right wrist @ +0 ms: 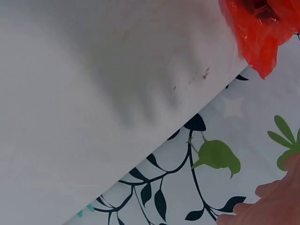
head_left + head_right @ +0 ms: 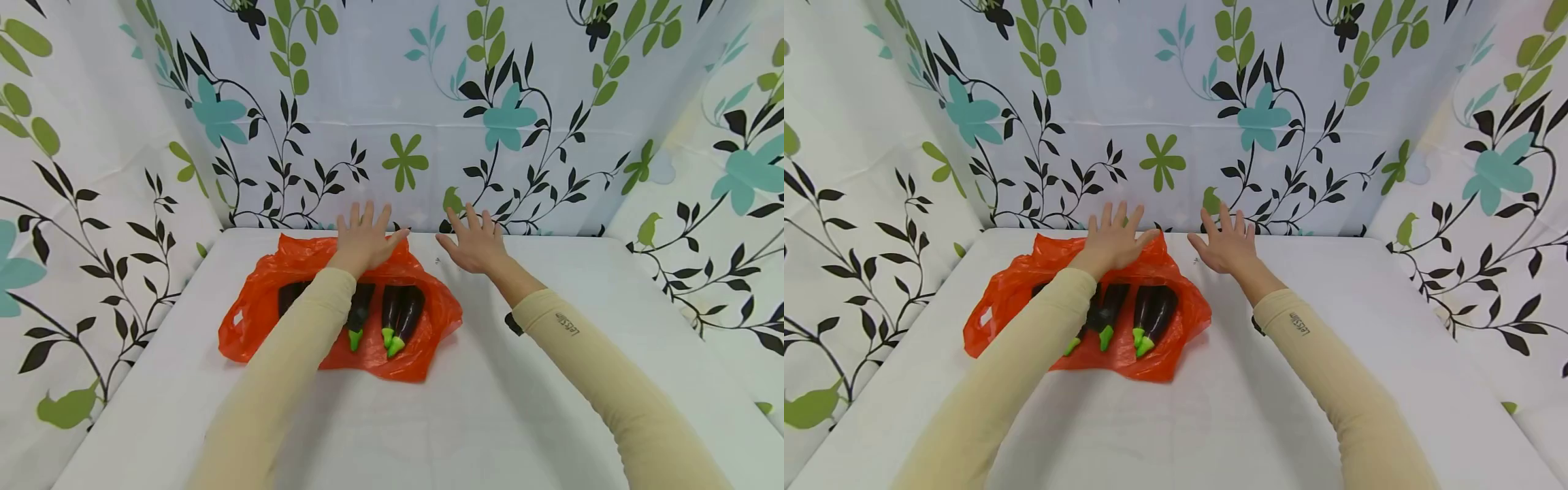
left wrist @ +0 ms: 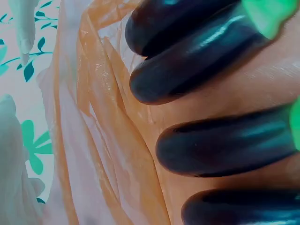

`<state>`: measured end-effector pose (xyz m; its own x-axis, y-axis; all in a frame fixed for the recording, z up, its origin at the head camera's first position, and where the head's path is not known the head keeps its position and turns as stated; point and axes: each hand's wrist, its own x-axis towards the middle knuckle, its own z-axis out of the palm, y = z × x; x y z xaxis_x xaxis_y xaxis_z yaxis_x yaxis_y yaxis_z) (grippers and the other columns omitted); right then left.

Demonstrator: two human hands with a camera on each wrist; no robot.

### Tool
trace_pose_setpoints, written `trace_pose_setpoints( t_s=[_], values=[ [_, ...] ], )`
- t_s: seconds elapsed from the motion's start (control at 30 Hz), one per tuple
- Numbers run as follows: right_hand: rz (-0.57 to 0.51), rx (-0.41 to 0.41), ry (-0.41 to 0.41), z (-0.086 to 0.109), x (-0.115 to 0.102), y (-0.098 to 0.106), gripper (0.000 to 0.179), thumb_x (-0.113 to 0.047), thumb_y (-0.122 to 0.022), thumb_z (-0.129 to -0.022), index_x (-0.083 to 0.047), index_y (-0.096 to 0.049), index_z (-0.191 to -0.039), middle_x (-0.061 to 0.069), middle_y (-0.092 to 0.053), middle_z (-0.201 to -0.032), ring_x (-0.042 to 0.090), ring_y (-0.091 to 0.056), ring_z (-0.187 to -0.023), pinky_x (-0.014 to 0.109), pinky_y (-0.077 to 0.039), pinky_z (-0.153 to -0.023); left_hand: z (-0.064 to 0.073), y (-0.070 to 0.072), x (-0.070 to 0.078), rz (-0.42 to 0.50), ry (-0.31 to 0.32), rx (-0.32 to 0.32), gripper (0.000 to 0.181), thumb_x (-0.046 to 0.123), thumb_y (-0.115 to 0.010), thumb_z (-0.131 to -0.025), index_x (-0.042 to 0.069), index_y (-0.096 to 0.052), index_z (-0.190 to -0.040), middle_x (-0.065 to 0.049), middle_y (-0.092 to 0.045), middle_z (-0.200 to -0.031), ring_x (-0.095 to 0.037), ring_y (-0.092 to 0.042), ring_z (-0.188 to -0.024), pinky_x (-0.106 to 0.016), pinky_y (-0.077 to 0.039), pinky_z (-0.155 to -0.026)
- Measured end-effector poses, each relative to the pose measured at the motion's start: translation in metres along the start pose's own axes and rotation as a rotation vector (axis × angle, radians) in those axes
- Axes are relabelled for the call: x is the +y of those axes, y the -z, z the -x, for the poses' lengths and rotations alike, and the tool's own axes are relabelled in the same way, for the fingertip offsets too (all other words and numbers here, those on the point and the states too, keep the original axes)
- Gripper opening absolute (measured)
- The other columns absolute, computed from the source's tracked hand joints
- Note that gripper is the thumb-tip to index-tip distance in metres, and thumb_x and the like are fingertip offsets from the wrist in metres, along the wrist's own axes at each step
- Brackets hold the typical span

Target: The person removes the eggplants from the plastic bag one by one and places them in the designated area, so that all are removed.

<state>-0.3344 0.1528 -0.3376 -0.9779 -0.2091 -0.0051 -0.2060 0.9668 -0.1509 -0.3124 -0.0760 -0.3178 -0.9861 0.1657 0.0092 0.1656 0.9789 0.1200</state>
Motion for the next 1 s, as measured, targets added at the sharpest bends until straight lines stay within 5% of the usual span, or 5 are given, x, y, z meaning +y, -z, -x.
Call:
trace_pose_setpoints(
  t_s=[0.23,0.53,0.63,0.83,1.0],
  values=[
    [-0.041,0.010,0.065,0.028,0.005,-0.001,0.071,-0.055,-0.030,-0.102,-0.017,-0.011,-0.158,0.020,0.000,-0.162,0.050,-0.002,-0.144,0.064,-0.006,-0.112,0.026,-0.001,-0.019,0.019,-0.091,0.007,0.073,0.063,-0.023,-0.100,0.022,-0.005,-0.158,-0.014,-0.003,-0.163,-0.037,0.006,-0.148,-0.058,0.000,-0.115],
    [-0.104,0.040,0.210,0.081,0.003,-0.004,0.066,-0.047,-0.037,-0.104,-0.012,-0.019,-0.157,0.023,-0.012,-0.160,0.050,-0.016,-0.141,0.069,-0.019,-0.107,0.099,-0.001,-0.054,0.055,-0.458,0.174,0.064,0.045,-0.053,-0.099,0.009,-0.038,-0.150,-0.014,-0.036,-0.153,-0.033,-0.032,-0.142,-0.047,-0.032,-0.110],
    [-0.136,0.042,0.253,0.096,0.003,-0.007,0.065,-0.046,-0.038,-0.103,-0.013,-0.021,-0.156,0.022,-0.015,-0.159,0.050,-0.018,-0.141,0.070,-0.022,-0.104,0.122,-0.004,-0.068,0.042,-0.535,0.226,0.061,0.041,-0.061,-0.096,0.008,-0.046,-0.145,-0.013,-0.045,-0.146,-0.030,-0.044,-0.134,-0.045,-0.040,-0.104],
    [-0.199,0.060,0.319,0.121,-0.001,-0.013,0.063,-0.043,-0.042,-0.103,-0.014,-0.024,-0.156,0.020,-0.020,-0.158,0.047,-0.022,-0.140,0.068,-0.024,-0.105,0.152,-0.014,-0.101,0.036,-0.596,0.320,0.053,0.037,-0.070,-0.090,0.006,-0.059,-0.132,-0.009,-0.057,-0.133,-0.026,-0.055,-0.122,-0.040,-0.049,-0.094],
    [-0.249,0.077,0.346,0.136,-0.006,-0.012,0.062,-0.042,-0.044,-0.102,-0.015,-0.027,-0.155,0.018,-0.026,-0.157,0.042,-0.026,-0.140,0.066,-0.028,-0.104,0.173,-0.019,-0.127,0.077,-0.514,0.286,0.050,0.031,-0.076,-0.085,0.009,-0.062,-0.128,-0.005,-0.061,-0.125,-0.021,-0.061,-0.110,-0.035,-0.054,-0.082]
  ],
)
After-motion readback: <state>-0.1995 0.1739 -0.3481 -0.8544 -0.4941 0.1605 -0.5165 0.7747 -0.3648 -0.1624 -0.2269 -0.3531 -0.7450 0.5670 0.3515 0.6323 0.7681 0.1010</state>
